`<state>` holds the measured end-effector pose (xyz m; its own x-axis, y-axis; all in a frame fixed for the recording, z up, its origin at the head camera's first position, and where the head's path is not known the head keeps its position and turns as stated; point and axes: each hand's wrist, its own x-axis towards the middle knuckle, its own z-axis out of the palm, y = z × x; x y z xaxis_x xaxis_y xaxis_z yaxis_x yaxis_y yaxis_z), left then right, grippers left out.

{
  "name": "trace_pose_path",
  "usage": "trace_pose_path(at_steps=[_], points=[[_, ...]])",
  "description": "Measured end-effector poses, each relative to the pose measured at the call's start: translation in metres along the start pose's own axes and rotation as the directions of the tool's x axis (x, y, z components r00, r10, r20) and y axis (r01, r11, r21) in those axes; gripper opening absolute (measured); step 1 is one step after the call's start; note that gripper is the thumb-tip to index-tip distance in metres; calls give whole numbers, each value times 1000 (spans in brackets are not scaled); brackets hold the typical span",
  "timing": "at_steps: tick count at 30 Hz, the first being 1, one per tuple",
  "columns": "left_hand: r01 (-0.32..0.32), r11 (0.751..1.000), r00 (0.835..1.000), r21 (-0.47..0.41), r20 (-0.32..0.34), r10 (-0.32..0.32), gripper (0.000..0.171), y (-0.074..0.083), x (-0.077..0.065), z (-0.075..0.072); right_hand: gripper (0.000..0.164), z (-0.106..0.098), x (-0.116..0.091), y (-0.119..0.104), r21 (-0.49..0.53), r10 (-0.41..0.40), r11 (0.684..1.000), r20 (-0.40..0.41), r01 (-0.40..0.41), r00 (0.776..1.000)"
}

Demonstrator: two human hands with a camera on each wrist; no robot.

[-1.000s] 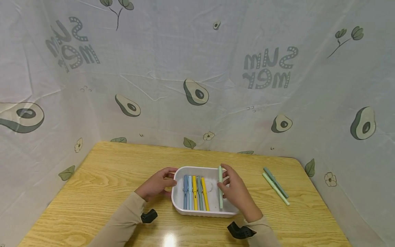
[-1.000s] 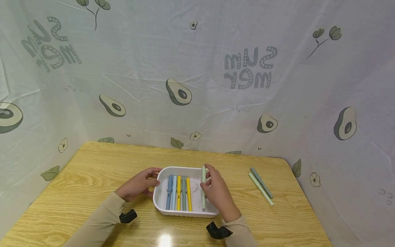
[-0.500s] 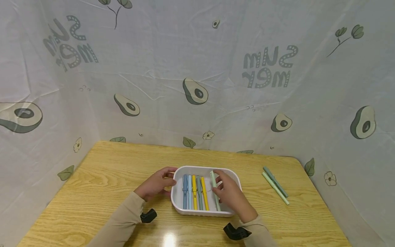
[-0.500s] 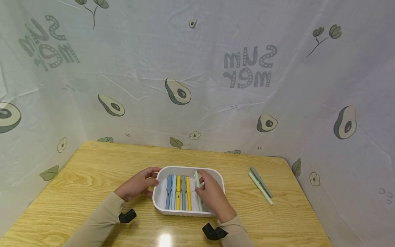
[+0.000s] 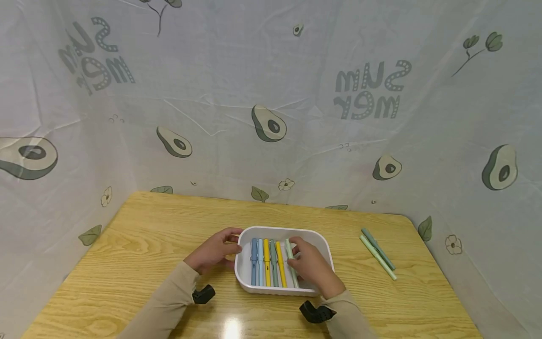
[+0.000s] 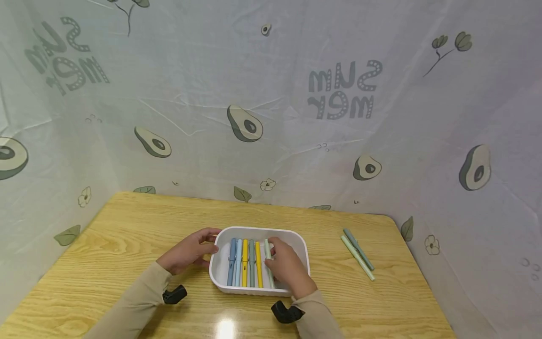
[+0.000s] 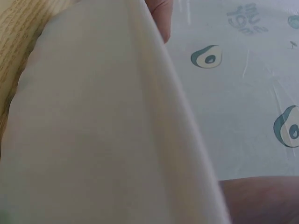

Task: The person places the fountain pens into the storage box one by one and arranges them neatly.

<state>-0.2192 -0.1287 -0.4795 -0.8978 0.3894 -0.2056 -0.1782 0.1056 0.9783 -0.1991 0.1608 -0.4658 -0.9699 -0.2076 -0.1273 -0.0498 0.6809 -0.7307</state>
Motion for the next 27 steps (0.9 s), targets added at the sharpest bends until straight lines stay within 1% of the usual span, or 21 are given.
trace_pose_path(at_steps=[3,7,11,14,18,22,27], points=[[0,1000,1000,-1,5,0,52,2,1,0,57,2,3,0,-22,8,1000,3,-8,1000],[-4,1000,1000,1,8,4,53,4,1,1,57,3,6,2,-82,24,996,-13,-25,1000],[-1,1000,1000,5,3,1,53,4,1,0,54,3,6,2,-163,36,986,-37,-42,999],[1,1000,1000,2,2,-1,53,4,1,0,54,3,5,2,-186,53,981,-46,-61,998],[-3,1000,1000,-3,5,3,53,3,1,0,53,4,3,1,-121,88,989,-20,-90,996],[-3,1000,1000,-4,4,3,53,2,1,0,51,6,1,-2,-32,92,995,11,-92,996],[-6,1000,1000,-9,6,6,53,1,0,-1,50,10,1,-5,-15,73,997,22,-73,997]])
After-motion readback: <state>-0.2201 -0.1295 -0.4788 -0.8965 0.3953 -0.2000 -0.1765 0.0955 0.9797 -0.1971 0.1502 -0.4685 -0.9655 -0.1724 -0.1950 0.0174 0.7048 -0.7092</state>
